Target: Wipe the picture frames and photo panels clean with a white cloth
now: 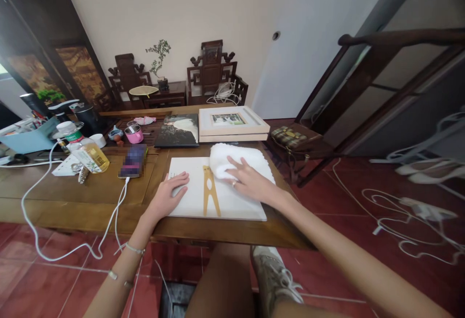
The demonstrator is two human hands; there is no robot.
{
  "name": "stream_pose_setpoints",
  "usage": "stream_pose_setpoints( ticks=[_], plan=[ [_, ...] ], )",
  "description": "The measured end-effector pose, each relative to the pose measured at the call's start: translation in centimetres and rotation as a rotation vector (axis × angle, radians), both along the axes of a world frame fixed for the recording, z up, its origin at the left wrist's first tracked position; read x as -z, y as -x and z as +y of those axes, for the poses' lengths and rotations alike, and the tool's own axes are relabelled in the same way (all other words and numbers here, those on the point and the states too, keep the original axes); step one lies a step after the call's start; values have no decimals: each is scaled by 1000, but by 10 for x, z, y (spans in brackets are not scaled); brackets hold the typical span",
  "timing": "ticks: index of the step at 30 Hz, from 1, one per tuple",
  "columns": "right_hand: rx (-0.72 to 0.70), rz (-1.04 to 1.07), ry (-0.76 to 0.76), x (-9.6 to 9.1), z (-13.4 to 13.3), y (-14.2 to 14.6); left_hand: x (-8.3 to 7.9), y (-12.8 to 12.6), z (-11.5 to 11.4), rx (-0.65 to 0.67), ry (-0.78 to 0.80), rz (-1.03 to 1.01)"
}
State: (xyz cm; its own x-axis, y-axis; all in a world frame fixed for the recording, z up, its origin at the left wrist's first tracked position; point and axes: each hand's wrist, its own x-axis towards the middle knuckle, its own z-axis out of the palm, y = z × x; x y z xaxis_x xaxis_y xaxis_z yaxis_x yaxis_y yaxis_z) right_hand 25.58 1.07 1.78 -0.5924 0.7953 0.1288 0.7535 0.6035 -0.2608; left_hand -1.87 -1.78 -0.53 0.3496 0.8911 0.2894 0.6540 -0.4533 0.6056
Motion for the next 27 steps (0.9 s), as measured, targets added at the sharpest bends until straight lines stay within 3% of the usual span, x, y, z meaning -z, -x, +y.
stream_pose_setpoints(
  ticks=[5,8,10,13,17,20,23,27],
  plan=[
    [-93,-18,95,-20,-85,-8,0,-2,0,-7,-15,-1],
    [-152,-16,232,-38,-112,-22,0,-2,1,-4,-16,6],
    [-142,7,305,-44,-110,-28,0,-2,1,-2,-18,8],
    [-74,45,303,-37,-78,-24,-1,-1,0,7,-15,7],
    [46,97,160,-11,-15,7,-2,0,-1,15,-3,5],
    [177,139,86,0,11,38,-2,0,-1,15,3,0],
    [73,79,17,-3,3,58,-1,-1,0,11,-3,-7],
    [-83,4,31,-11,-45,61,-1,-1,1,9,-9,0]
  ],
)
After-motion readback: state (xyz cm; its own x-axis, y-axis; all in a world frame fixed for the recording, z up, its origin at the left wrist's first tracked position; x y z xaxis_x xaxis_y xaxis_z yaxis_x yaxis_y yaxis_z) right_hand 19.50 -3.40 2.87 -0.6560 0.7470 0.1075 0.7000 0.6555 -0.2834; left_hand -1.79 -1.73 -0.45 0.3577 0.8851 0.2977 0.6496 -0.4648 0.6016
